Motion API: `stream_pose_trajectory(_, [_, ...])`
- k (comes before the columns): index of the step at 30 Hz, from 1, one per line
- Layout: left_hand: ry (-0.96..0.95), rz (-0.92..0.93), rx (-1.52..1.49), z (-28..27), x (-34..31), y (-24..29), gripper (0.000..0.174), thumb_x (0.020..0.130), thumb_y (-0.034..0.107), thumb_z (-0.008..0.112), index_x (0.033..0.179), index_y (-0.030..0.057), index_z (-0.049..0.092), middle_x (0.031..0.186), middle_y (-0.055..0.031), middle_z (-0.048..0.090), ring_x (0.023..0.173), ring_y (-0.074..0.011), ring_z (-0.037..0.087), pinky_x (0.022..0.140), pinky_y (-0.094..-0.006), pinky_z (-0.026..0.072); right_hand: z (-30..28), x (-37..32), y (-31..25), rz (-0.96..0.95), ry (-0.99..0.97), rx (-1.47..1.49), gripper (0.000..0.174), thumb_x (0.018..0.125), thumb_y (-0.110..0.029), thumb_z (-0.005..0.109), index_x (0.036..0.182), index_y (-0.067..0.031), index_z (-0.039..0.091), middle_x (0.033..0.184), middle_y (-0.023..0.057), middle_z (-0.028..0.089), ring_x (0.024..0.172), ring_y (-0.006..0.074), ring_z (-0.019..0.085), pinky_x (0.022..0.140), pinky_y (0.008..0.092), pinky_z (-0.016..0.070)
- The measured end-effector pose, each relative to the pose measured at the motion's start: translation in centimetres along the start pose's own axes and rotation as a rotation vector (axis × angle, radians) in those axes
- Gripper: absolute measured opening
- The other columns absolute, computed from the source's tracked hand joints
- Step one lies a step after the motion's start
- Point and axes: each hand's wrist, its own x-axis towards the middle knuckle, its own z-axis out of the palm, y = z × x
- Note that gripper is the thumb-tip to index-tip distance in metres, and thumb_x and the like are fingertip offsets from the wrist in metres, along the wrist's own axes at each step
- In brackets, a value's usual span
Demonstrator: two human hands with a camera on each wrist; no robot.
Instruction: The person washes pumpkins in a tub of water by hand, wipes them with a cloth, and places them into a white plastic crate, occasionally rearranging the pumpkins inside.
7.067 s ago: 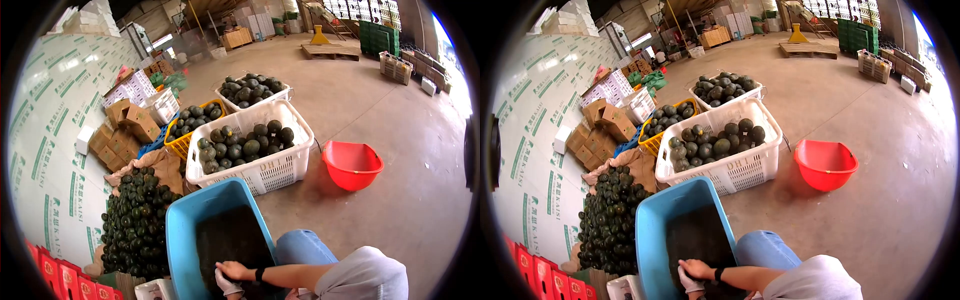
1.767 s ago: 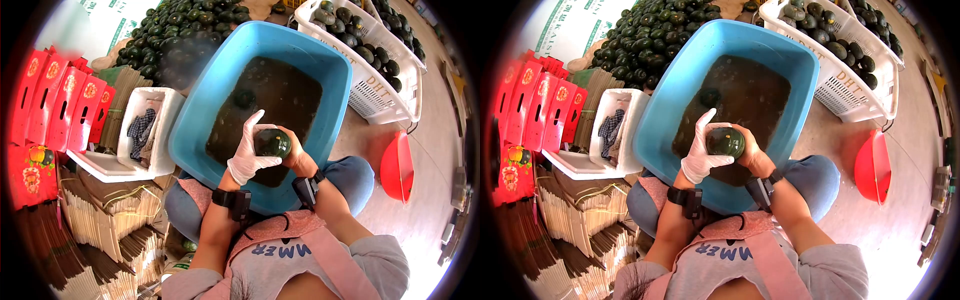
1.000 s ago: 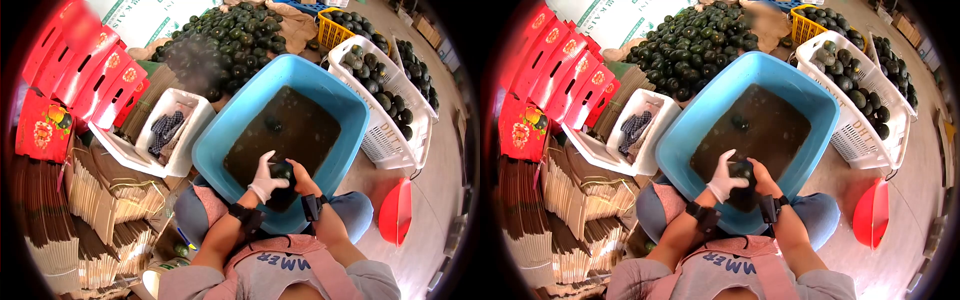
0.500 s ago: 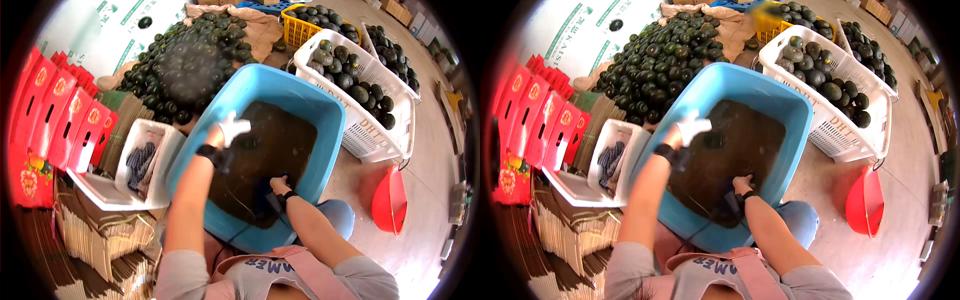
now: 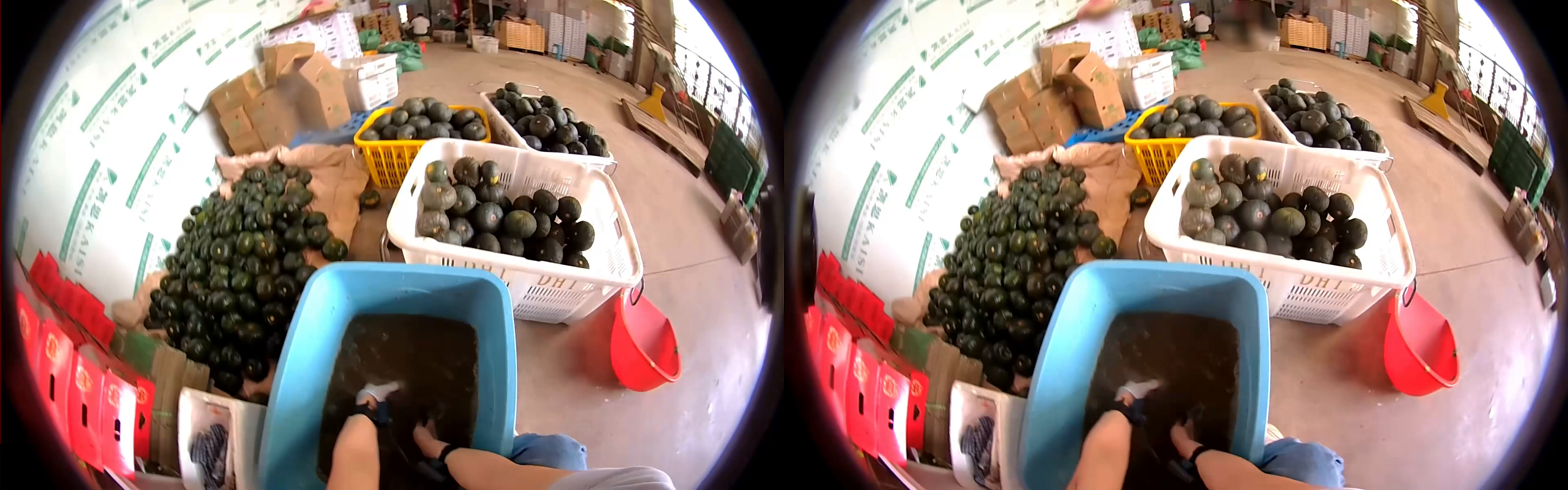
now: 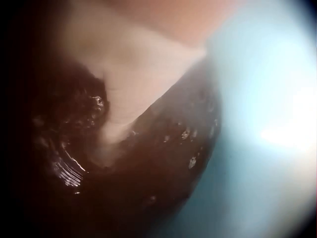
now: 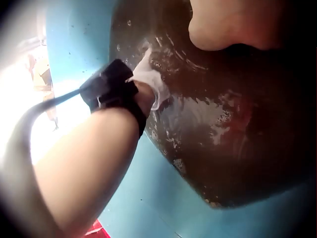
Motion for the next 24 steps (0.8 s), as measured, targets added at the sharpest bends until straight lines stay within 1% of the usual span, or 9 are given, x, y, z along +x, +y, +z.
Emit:
stream_pose_trajectory(2, [-0.065,0.02,-0.13,2.9,7.1,-3.1,0.086,0.072,0.053,0.076,0.13,-0.0046,0.051,0.121,-0.0191,0.062,0.107,-0.0273,0.061,0.089,-0.0361,0.0482,5.9,4.9,7.7,-0.105,0.116,0.149,0.06,0.088,-0.037,0.05,0.138,-0.0032,0.043,0.147,0.0254,0.035,0.139,0.0426,0.027,0.112,0.0484,0.0244])
stream_pose_trajectory(4, [0.057,0.166,-0.235,5.2,7.6,-2.8,0.096,0.072,0.054,0.075,0.137,-0.0083,0.041,0.127,-0.0224,0.058,0.115,-0.0309,0.058,0.094,-0.0372,0.0461,4.2,2.6,3.5,0.068,0.185,-0.02,0.06,0.089,-0.037,0.048,0.138,-0.0029,0.043,0.148,0.0226,0.036,0.138,0.0405,0.029,0.112,0.0477,0.025])
stream_pose_trajectory(7, [0.083,0.053,-0.192,5.4,1.5,3.6,0.098,0.072,0.055,0.075,0.138,-0.0072,0.04,0.129,-0.0216,0.057,0.115,-0.0322,0.057,0.094,-0.0374,0.0459,-1.4,-3.3,-4.4,0.441,0.169,-0.133,0.059,0.091,-0.037,0.046,0.139,-0.0027,0.042,0.149,0.0202,0.036,0.138,0.038,0.03,0.112,0.0462,0.0255])
stream_pose_trajectory(9, [-0.151,0.207,-0.144,6.6,3.9,3.0,0.088,0.077,0.056,0.069,0.139,-0.0013,0.044,0.137,-0.0164,0.053,0.127,-0.0306,0.048,0.103,-0.0363,0.0389,-3.6,-5.1,-6.6,0.482,0.163,-0.083,0.058,0.092,-0.037,0.044,0.139,-0.0027,0.042,0.149,0.0206,0.036,0.138,0.0377,0.03,0.112,0.0454,0.0255])
stream_pose_trajectory(12, [-0.133,0.013,0.253,7.1,-0.7,6.5,0.087,0.073,0.058,0.071,0.138,0.0047,0.049,0.142,-0.015,0.048,0.13,-0.0315,0.045,0.104,-0.0369,0.0386,-5.1,-6.3,-8.2,0.496,0.173,-0.025,0.057,0.093,-0.037,0.042,0.139,-0.0027,0.042,0.149,0.0211,0.035,0.138,0.0371,0.03,0.112,0.0442,0.0255])
stream_pose_trajectory(18, [-0.221,0.259,0.35,5.3,-3.8,6.6,0.083,0.07,0.056,0.074,0.132,0.0034,0.055,0.132,-0.0178,0.057,0.12,-0.031,0.055,0.1,-0.0351,0.0421,-7.1,-7.2,-12.2,0.49,0.215,0.112,0.056,0.097,-0.038,0.038,0.14,-0.0027,0.042,0.149,0.0221,0.035,0.138,0.036,0.03,0.112,0.0418,0.0255])
stream_pose_trajectory(20, [-0.268,-0.125,0.128,5.3,-1.8,3.4,0.084,0.069,0.055,0.075,0.131,0.0023,0.055,0.133,-0.0169,0.057,0.122,-0.0318,0.054,0.1,-0.0346,0.0416,-8.2,-8.3,-14.3,0.47,0.226,0.203,0.055,0.098,-0.038,0.037,0.14,-0.0027,0.042,0.149,0.0224,0.034,0.138,0.0356,0.03,0.112,0.041,0.0255])
stream_pose_trajectory(21, [-0.243,0.007,0.163,4.9,-3.2,2.2,0.085,0.069,0.055,0.075,0.133,0.0028,0.054,0.132,-0.0173,0.058,0.121,-0.0309,0.055,0.1,-0.0355,0.0419,-9.0,-9.0,-15.9,0.456,0.23,0.258,0.055,0.098,-0.038,0.036,0.14,-0.0027,0.042,0.149,0.0226,0.034,0.138,0.0354,0.03,0.112,0.0406,0.0255])
stream_pose_trajectory(24, [0.16,-0.113,0.243,6.1,-7.2,1.0,0.082,0.064,0.05,0.078,0.132,0.0097,0.055,0.127,-0.0165,0.06,0.12,-0.0314,0.056,0.099,-0.0408,0.0423,-8.5,-8.3,-16.5,0.3,0.166,0.279,0.055,0.099,-0.04,0.035,0.138,-0.0024,0.044,0.148,0.0237,0.035,0.137,0.0355,0.032,0.112,0.0398,0.0266])
